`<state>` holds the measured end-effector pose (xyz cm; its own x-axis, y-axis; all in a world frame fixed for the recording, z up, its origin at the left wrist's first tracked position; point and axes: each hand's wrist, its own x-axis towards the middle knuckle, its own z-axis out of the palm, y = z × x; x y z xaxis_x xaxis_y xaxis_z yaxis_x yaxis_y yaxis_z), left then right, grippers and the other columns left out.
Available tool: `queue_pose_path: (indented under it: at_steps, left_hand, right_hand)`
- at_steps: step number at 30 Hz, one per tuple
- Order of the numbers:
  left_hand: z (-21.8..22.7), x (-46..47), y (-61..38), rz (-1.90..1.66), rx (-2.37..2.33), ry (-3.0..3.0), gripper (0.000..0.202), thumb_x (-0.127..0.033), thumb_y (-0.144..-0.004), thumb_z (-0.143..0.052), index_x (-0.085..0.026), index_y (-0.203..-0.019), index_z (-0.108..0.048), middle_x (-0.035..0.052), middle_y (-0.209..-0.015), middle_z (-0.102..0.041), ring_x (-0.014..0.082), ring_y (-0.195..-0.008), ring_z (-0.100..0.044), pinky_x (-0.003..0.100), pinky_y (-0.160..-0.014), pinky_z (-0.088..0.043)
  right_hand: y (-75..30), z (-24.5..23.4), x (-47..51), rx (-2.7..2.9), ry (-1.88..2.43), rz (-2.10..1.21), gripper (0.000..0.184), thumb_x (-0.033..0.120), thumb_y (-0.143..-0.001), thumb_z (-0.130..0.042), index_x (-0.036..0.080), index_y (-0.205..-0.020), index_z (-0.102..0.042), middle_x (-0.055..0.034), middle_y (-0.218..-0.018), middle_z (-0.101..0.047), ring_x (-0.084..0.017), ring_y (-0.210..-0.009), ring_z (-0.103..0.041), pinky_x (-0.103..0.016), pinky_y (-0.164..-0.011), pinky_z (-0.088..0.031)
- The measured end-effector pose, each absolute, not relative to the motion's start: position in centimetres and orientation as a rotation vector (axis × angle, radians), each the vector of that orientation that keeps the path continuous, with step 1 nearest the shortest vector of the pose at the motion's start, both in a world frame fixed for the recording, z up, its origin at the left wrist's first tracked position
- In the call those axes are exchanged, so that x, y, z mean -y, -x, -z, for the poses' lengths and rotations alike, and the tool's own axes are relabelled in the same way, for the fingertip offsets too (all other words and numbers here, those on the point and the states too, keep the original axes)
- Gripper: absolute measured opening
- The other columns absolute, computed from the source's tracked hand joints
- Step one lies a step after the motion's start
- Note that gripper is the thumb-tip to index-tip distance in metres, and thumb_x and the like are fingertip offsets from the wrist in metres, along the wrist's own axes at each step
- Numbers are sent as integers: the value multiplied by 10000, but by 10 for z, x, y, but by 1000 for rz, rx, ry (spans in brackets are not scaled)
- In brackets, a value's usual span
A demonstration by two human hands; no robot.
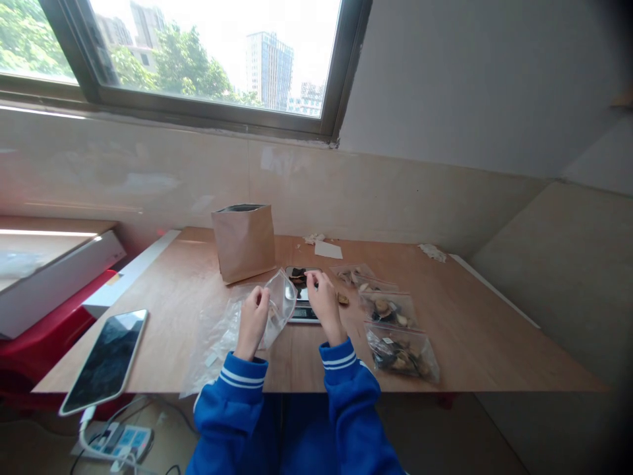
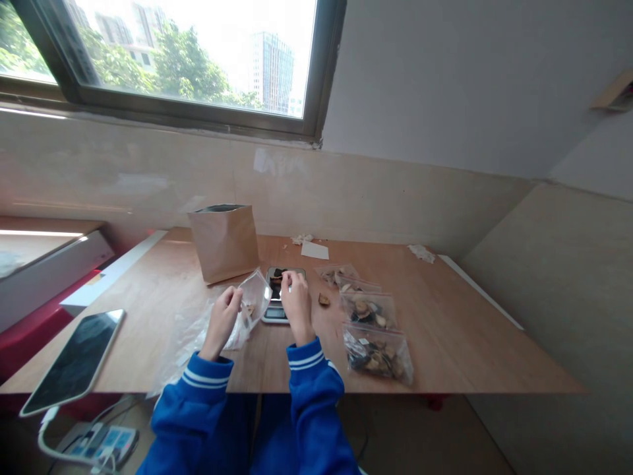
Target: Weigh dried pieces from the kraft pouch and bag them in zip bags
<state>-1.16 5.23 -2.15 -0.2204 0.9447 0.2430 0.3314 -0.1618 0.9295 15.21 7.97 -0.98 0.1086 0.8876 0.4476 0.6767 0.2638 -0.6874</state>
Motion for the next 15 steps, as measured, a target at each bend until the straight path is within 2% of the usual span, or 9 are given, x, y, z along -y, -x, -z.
queue_pose_path:
  at_steps: [3,8,12,15]
  left_hand:
    - [21,-50,12,-1395,-1482,-1473,352,-442,-902,-400,-217,-632,-377,-42,-588,-408,136,-599,-441,262,-609,-359]
    - [22,-50,11,-1486,-1539,-1456,298,-433,-871,-453,-206,-683,-498,22,-784,-505,179,-786,-529,295,-720,-447]
    - [28,-53,16,-1526,-1596,-1461,282,-432,-873,-456,-193,-822,-598,76,-950,-546,223,-959,-551,352,-867,-465]
    - [33,-54,19,-1522,-1591,-1511,298,-425,-894,-431,-197,-789,-591,84,-968,-584,240,-1035,-545,385,-964,-427]
  right_hand:
    - [-151,39,-85,1883,1468,-127,247,212,-917,-445,204,-1051,-652,-103,-1084,-626,-255,-1025,-563,-407,-901,-455]
    - [-141,61,-84,2060,1523,64,202,186,-896,-491,217,-1023,-645,-118,-1043,-622,-282,-950,-552,-417,-802,-471]
    - [-145,57,-83,1997,1509,-13,142,224,-912,-502,214,-917,-643,-88,-944,-632,-262,-930,-567,-398,-820,-462]
    - [-149,37,-76,1795,1422,-170,144,268,-919,-510,222,-937,-645,-63,-950,-636,-229,-927,-581,-352,-821,-466]
